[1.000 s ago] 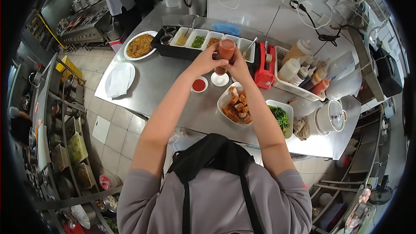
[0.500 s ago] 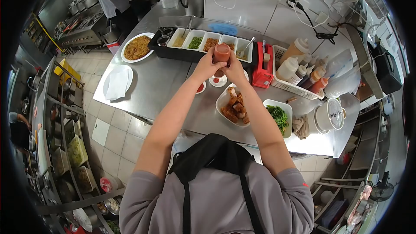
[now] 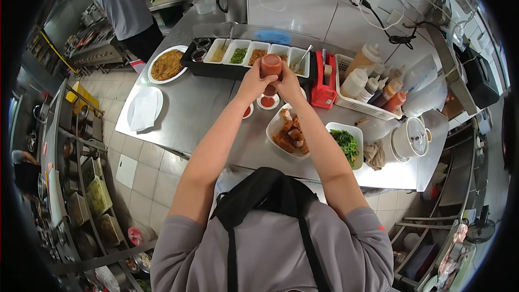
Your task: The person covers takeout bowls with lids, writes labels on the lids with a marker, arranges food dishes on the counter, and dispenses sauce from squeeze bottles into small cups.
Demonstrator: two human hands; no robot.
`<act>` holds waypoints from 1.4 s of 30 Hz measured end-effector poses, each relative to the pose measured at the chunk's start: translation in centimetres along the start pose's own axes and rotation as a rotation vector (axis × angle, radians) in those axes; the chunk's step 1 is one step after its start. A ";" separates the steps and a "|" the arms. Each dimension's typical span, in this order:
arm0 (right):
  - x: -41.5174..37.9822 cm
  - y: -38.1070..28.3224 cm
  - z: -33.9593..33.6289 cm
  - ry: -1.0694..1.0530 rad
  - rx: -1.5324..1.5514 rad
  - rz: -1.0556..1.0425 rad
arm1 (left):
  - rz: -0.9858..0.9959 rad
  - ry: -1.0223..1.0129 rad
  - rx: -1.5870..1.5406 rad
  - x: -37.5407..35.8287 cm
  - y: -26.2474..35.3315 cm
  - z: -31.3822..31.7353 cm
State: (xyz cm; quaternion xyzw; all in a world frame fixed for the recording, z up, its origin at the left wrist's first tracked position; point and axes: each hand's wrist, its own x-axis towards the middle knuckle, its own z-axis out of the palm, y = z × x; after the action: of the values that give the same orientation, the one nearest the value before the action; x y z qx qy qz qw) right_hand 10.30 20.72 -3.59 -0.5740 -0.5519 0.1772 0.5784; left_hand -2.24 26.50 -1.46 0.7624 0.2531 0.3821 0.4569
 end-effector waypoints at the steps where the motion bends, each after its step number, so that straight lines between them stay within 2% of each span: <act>1: 0.0 -0.1 0.0 0.000 0.004 0.003 | 0.006 0.005 0.007 0.0 -0.1 0.0; 8: -0.1 -1.2 -0.2 -0.012 -0.019 0.028 | 0.033 0.042 0.028 0.2 -0.4 0.2; 14: 0.1 -1.2 -0.1 -0.037 -0.019 0.015 | 0.002 -0.023 0.036 0.1 0.1 -0.4; 17: 0.4 -1.6 -0.8 -0.130 -0.034 -0.011 | 0.016 -0.068 -0.153 0.4 -0.7 -1.2; 18: 0.7 -1.4 -1.0 -0.143 -0.022 -0.054 | -0.023 -0.105 -0.206 0.8 -1.9 -1.7; 19: 0.8 -1.2 -1.3 -0.154 -0.010 -0.097 | -0.116 -0.057 -0.312 0.5 -1.0 -2.3; 20: 0.8 -2.6 -2.4 -0.186 -0.011 -0.050 | -0.209 -0.014 -0.419 0.1 0.0 -2.7; 22: 0.5 -3.4 -4.6 -0.121 -0.028 -0.054 | -0.272 0.137 -0.698 -0.2 0.5 -3.3; 24: -0.3 -2.6 -6.0 -0.015 0.366 0.132 | -0.316 0.127 -1.097 0.4 -1.8 -3.7; 25: -0.9 -3.1 -6.5 -0.023 0.306 0.136 | -0.294 0.138 -1.200 0.2 -1.3 -3.2; 27: -1.7 -3.6 -6.3 -0.028 0.247 0.095 | -0.370 0.118 -1.397 0.1 -0.3 -1.7; 28: -1.9 -4.2 -6.0 0.018 0.193 0.005 | -0.414 0.109 -1.441 0.0 0.4 -0.6; 30: -2.2 -5.5 -6.5 0.074 0.212 -0.061 | -0.394 0.055 -1.378 0.0 0.6 2.3; 31: -2.5 -6.7 -7.4 0.076 0.208 -0.052 | -0.444 -0.011 -1.416 0.2 0.4 3.5; 32: -2.9 -7.6 -8.2 0.142 0.247 -0.068 | -0.508 -0.100 -1.531 -0.1 2.4 4.5; 34: -3.7 -9.2 -11.0 0.226 0.172 -0.108 | -0.514 -0.388 -1.362 0.0 4.4 5.6; 36: -4.2 -10.1 -14.4 0.437 0.184 -0.104 | -0.574 -0.550 -1.250 -0.3 6.7 5.4; 38: -4.6 -12.0 -19.2 0.636 -0.180 -0.061 | -0.554 -0.636 -1.117 -0.7 7.9 4.5; 40: -4.8 -12.2 -23.7 0.809 -0.223 -0.121 | -0.468 -0.648 -0.957 -1.9 7.7 2.2; 42: -4.2 -12.0 -27.3 1.025 -0.517 -0.065 | -0.454 -0.617 -1.005 -2.8 5.9 -0.4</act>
State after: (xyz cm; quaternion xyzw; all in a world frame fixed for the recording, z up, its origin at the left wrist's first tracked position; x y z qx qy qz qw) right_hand 26.74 1.05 12.17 -0.6921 -0.2438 -0.2823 0.6180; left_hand -4.02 21.98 2.90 0.4568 0.0548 0.1103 0.8810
